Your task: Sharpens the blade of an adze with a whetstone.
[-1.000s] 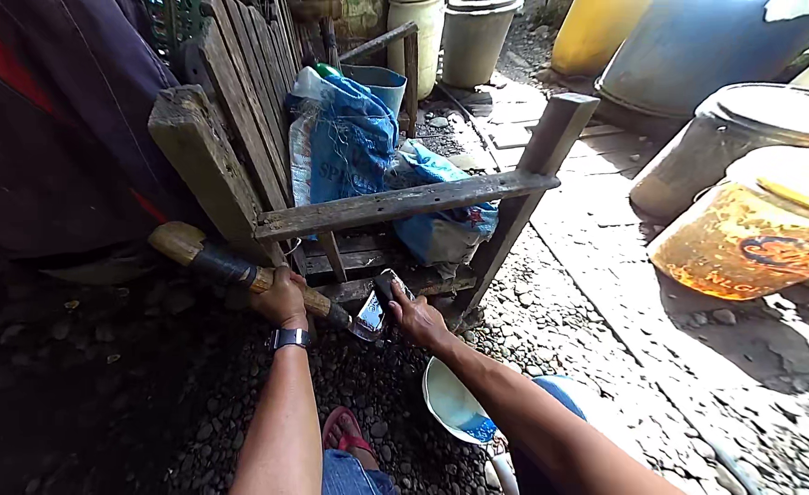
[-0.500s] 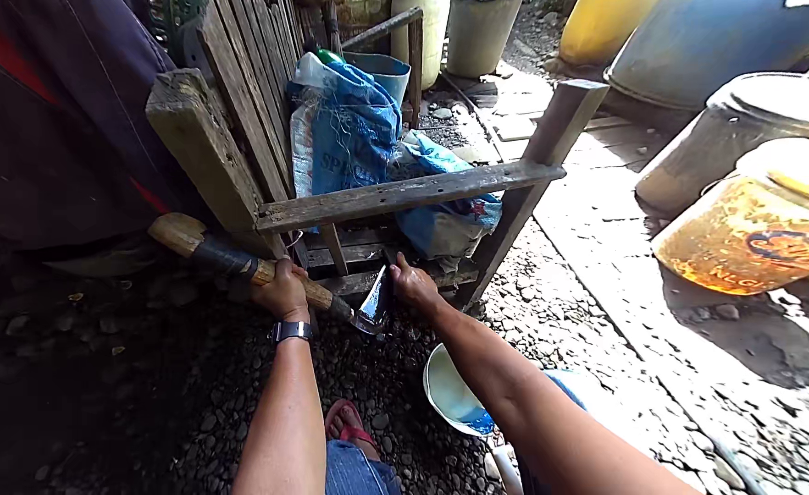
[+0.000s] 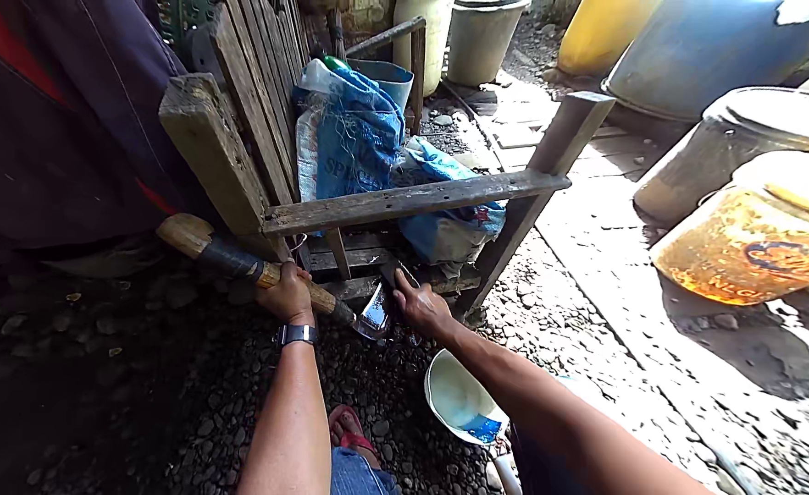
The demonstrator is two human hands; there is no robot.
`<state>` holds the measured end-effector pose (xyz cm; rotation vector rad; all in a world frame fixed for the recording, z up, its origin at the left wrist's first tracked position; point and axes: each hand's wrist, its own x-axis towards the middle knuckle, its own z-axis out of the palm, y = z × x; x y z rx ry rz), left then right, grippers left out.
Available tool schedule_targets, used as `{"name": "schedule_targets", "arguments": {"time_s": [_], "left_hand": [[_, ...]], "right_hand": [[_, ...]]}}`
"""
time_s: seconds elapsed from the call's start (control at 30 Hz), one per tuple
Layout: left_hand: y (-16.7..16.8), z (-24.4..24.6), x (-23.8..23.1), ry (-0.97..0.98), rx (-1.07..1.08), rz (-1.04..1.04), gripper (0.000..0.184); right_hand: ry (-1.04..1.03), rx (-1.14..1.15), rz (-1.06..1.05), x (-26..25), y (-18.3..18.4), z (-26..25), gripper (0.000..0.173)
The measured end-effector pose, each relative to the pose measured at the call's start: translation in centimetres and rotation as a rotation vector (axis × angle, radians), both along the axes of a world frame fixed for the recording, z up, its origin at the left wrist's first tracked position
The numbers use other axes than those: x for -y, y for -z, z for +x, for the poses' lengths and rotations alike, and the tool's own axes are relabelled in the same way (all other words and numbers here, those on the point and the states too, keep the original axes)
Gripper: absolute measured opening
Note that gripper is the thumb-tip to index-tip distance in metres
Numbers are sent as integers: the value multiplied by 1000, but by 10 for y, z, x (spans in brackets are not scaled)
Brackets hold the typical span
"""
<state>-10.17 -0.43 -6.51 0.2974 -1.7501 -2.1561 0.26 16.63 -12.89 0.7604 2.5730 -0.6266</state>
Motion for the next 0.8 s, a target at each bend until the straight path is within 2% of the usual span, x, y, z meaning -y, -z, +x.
{"name": "schedule_targets", "arguments": {"time_s": [0.07, 0.23, 0.4, 0.57, 0.73, 0.8], "left_hand": [[0, -1, 0, -1, -6, 11, 11], [0, 2, 1, 5, 3, -9, 9], [0, 1, 1, -4, 0, 6, 9], [1, 3, 1, -5, -1, -6, 7], [2, -2, -1, -4, -16, -3, 7], [3, 0, -1, -3, -16, -4, 7]], "right_hand": [[-39, 7, 13, -2, -3, 5, 60], [8, 24, -37, -19, -13, -33, 59], [-142, 19, 20, -14, -12, 5, 59], [-110, 50, -19, -30, -18, -31, 58], [-247, 37, 33, -28, -18, 1, 59], [-239, 37, 25, -34, -20, -4, 59]]}}
